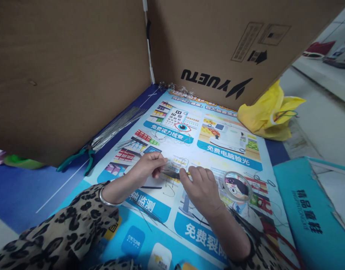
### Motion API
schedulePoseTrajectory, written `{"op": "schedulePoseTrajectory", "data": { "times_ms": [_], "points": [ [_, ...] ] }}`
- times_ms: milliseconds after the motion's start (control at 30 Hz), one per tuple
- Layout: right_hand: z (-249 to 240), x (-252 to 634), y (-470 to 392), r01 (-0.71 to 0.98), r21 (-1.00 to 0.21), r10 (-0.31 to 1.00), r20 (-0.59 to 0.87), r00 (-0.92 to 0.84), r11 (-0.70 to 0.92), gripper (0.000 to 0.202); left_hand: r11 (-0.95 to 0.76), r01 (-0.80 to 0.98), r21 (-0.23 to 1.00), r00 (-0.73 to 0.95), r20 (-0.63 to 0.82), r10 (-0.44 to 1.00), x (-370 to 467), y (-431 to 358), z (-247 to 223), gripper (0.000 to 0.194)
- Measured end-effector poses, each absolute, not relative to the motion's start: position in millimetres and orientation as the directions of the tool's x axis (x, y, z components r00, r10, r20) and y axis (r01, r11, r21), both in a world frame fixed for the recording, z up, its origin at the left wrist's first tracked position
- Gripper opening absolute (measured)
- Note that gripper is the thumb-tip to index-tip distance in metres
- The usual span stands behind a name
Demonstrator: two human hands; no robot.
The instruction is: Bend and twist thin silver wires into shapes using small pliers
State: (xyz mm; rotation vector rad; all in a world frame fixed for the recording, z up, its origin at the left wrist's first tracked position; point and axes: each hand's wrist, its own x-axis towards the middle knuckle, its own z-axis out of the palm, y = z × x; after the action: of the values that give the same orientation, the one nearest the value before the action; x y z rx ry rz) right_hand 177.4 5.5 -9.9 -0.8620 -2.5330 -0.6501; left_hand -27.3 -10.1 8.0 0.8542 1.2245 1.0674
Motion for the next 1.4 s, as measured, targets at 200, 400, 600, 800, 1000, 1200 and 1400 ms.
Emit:
{"op": "schedulePoseTrajectory", "data": {
  "times_ms": [200,400,600,800,1000,1200,1400],
  "points": [
    [-8.8,176.9,5.4,0.636,0.317,0.458,0.482,-0.747,0.704,0.016,0.306,-0.162,0.938,0.015,-0.308,0.951,-26.4,-11.0,9.4,0.027],
    [-9.1,176.6,5.7,0.632,0.325,0.44,0.499,-0.746,0.703,0.017,0.301,-0.163,0.94,0.009,-0.303,0.953,-26.6,-10.1,7.6,0.027],
    [-6.4,177.7,4.6,0.618,0.34,0.417,0.505,-0.756,0.709,0.018,0.301,-0.175,0.938,0.019,-0.302,0.953,-26.8,-10.4,7.5,0.027],
    [-5.4,176.5,4.7,0.621,0.331,0.421,0.506,-0.752,0.711,0.018,0.291,-0.161,0.943,0.019,-0.292,0.956,-27.1,-10.6,6.9,0.027],
    [-5.3,176.0,5.5,0.621,0.332,0.419,0.51,-0.751,0.71,0.015,0.287,-0.148,0.946,0.018,-0.287,0.958,-26.8,-11.4,6.9,0.028],
    [-7.3,175.3,5.1,0.626,0.299,0.442,0.498,-0.746,0.72,0.014,0.264,-0.124,0.957,-0.012,-0.267,0.964,-26.5,-11.2,6.2,0.027],
    [-7.7,173.7,4.4,0.622,0.287,0.453,0.479,-0.752,0.729,0.012,0.151,0.028,0.988,-0.023,-0.15,0.988,-28.4,-10.0,6.5,0.024]
  ]
}}
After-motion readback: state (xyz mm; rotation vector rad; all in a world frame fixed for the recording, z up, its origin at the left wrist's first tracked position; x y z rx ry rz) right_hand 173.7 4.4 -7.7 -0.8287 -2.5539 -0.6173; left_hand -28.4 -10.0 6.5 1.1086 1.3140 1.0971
